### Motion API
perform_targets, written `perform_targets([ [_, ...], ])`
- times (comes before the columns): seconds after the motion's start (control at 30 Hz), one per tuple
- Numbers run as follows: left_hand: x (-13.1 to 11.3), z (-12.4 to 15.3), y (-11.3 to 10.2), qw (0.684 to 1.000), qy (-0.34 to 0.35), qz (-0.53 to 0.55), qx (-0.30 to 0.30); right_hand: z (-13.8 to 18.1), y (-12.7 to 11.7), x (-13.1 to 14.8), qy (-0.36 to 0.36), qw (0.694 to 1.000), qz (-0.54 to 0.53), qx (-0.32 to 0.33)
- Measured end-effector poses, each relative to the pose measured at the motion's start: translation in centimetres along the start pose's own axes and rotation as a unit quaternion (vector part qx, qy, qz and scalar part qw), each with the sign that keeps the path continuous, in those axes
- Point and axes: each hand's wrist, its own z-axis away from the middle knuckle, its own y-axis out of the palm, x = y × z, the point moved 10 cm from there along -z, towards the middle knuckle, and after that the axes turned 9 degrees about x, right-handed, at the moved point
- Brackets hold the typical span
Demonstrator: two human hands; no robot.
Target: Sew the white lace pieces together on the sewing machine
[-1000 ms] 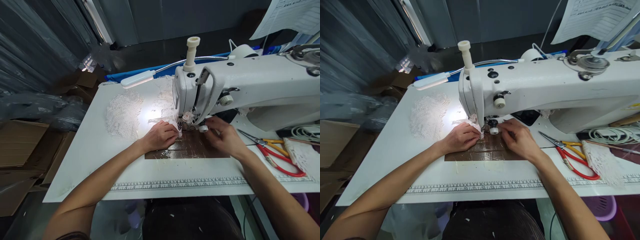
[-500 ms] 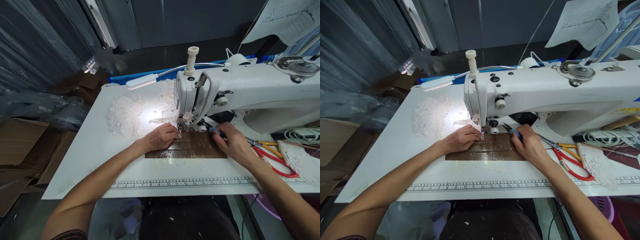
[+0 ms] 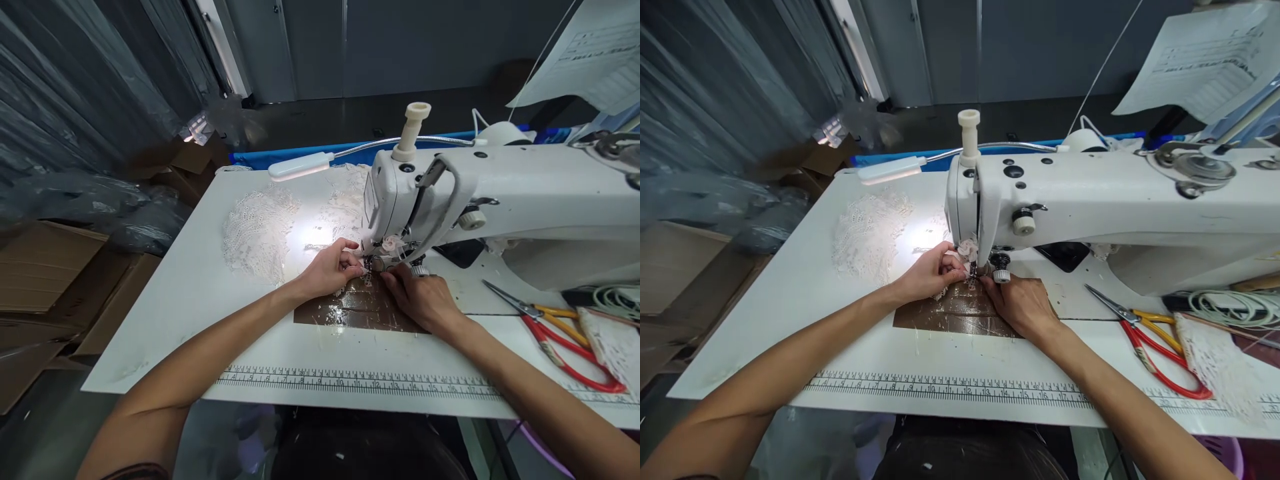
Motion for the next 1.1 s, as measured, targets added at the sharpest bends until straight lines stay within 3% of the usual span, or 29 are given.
perform_targets([
  [0.53, 0.7, -0.3, -0.5, 1.0, -0.015, 0.01, -0.003, -1.8, 0.0, 1.7, -0.012, 0.998, -0.034, -0.057],
  [0.73, 0.1, -0.2, 0.0, 1.0, -0.008, -0.012, 0.011, -1.9, 0.2, 1.4, -0.014, 0.993, -0.109, -0.046],
  [0.87, -1.6, 0.4, -0.5, 0.996, 0.001, -0.079, 0.029, -0.6, -0.5, 1.7, -0.056, 0.993, -0.091, -0.041],
  [0.97, -3.9, 0.7, -1.4, 0.979, 0.033, -0.197, 0.044, 1.1, -1.2, 1.1, -0.095, 0.993, -0.043, -0.053],
  [1.1, -5.8, 0.4, -2.7, 0.945, 0.074, -0.317, -0.002, 2.6, -2.0, -2.7, -0.034, 0.995, 0.013, -0.091],
])
